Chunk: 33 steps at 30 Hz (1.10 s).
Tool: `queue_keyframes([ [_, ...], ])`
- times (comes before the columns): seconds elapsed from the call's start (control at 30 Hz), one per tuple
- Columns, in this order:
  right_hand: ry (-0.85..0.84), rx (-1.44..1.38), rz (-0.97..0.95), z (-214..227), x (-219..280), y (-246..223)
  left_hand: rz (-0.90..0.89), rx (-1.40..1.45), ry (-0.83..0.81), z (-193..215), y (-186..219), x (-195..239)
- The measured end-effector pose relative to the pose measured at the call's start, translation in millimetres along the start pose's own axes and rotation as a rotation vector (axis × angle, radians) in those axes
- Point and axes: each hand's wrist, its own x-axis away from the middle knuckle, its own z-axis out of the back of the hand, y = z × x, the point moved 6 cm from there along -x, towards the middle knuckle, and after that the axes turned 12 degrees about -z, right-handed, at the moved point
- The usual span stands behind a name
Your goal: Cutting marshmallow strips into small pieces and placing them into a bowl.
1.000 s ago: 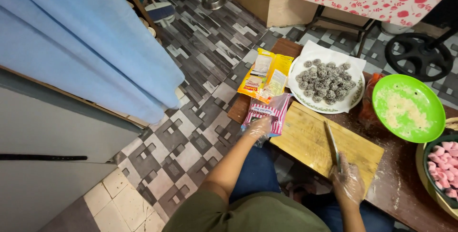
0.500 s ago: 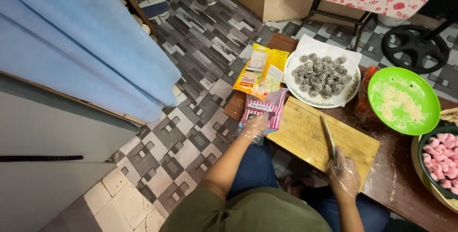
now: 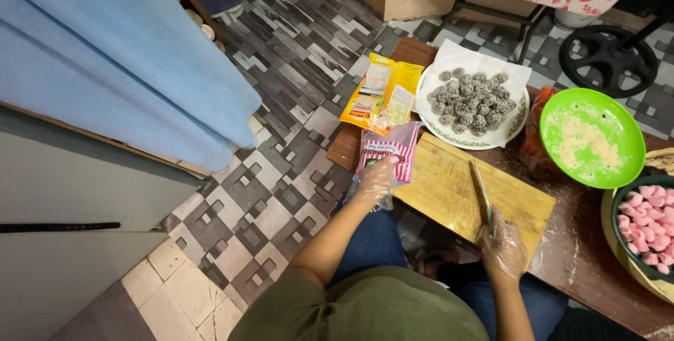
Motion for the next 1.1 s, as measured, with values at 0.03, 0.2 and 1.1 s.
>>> queue_keyframes([
  [0.03,-0.002,0.002,-0.002,0.0,0.9,0.7,0.0,0.001,-0.003,2.9,4.6,5.1],
  [0.2,0.063,-0.054,0.03,-4.4,-1.1,4.0,0.016,-0.033,-0.022,19.5,21.2,29.2],
  [1.1,0.03,-0.03,-0.002,-0.4,1.1,1.2,0.021,-0.372,-0.06,36.6,3.1,42.5],
])
